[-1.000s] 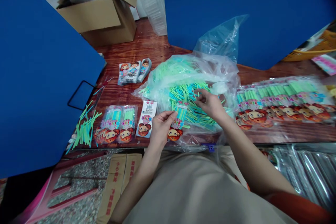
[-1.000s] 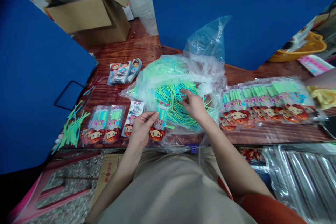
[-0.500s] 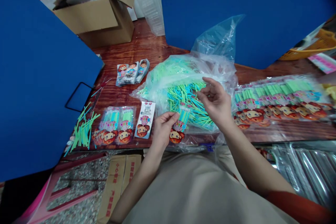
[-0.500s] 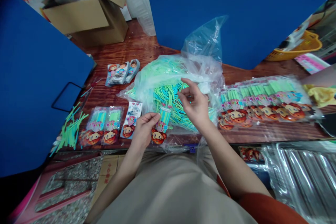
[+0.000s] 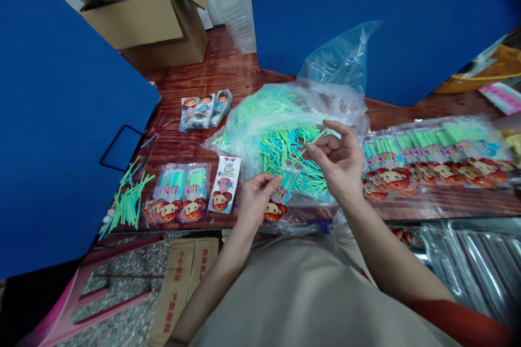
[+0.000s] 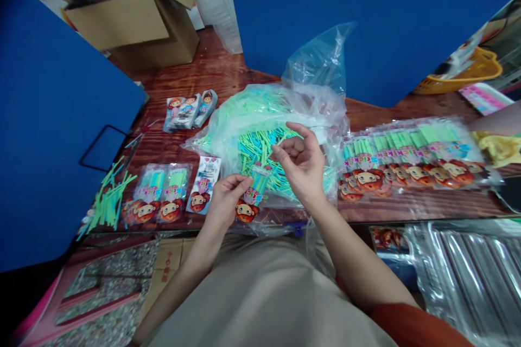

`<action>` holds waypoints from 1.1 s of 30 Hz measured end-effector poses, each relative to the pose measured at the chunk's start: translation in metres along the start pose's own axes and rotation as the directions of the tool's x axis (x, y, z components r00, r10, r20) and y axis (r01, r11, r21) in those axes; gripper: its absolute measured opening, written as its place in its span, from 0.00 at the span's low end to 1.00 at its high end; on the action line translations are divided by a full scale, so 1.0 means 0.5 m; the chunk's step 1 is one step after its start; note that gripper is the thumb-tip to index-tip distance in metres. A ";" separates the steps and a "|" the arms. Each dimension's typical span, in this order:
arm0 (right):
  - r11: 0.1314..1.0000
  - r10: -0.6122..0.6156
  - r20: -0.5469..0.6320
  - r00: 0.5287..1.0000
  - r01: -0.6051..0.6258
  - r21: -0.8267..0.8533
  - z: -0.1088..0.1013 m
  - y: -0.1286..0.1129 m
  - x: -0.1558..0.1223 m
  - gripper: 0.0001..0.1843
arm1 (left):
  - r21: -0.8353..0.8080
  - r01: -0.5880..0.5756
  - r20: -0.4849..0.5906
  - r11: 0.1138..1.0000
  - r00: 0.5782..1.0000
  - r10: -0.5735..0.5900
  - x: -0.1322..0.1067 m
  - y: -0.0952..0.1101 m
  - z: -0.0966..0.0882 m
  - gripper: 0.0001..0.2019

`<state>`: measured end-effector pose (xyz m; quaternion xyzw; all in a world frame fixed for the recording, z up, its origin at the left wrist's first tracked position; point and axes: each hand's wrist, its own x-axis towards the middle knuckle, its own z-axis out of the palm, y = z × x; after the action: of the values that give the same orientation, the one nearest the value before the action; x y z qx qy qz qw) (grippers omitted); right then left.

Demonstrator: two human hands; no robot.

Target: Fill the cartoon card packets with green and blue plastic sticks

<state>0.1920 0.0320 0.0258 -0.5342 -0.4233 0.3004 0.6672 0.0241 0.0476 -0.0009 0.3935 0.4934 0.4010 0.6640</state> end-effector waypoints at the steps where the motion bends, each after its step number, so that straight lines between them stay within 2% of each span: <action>1: 1.000 -0.015 -0.004 1.000 0.015 0.005 -0.001 0.002 0.001 0.27 | 0.006 0.001 -0.001 1.000 1.000 -0.001 0.000 -0.001 0.000 0.12; 8: 0.997 -0.074 0.060 0.995 0.073 0.024 0.003 0.011 -0.008 0.25 | -0.003 0.000 0.019 1.000 1.000 0.000 0.005 -0.013 0.001 0.13; 16: 0.997 -0.073 0.001 0.997 0.073 0.039 0.004 0.008 -0.013 0.24 | 0.002 -0.019 0.000 1.000 1.000 0.019 0.008 -0.012 0.004 0.11; 30: 0.998 -0.057 0.050 0.997 0.056 0.038 0.011 0.019 -0.022 0.23 | -0.074 -0.050 0.033 0.996 0.998 0.052 0.005 -0.004 0.022 0.14; 33: 0.993 -0.084 0.013 0.996 0.083 0.079 0.011 0.019 -0.022 0.23 | -0.070 -0.044 0.028 0.997 0.999 0.046 0.006 -0.006 0.024 0.13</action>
<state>0.1827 0.0275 0.0142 -0.4868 -0.4386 0.2931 0.6962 0.0366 0.0478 -0.0021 0.3867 0.4605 0.4270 0.6754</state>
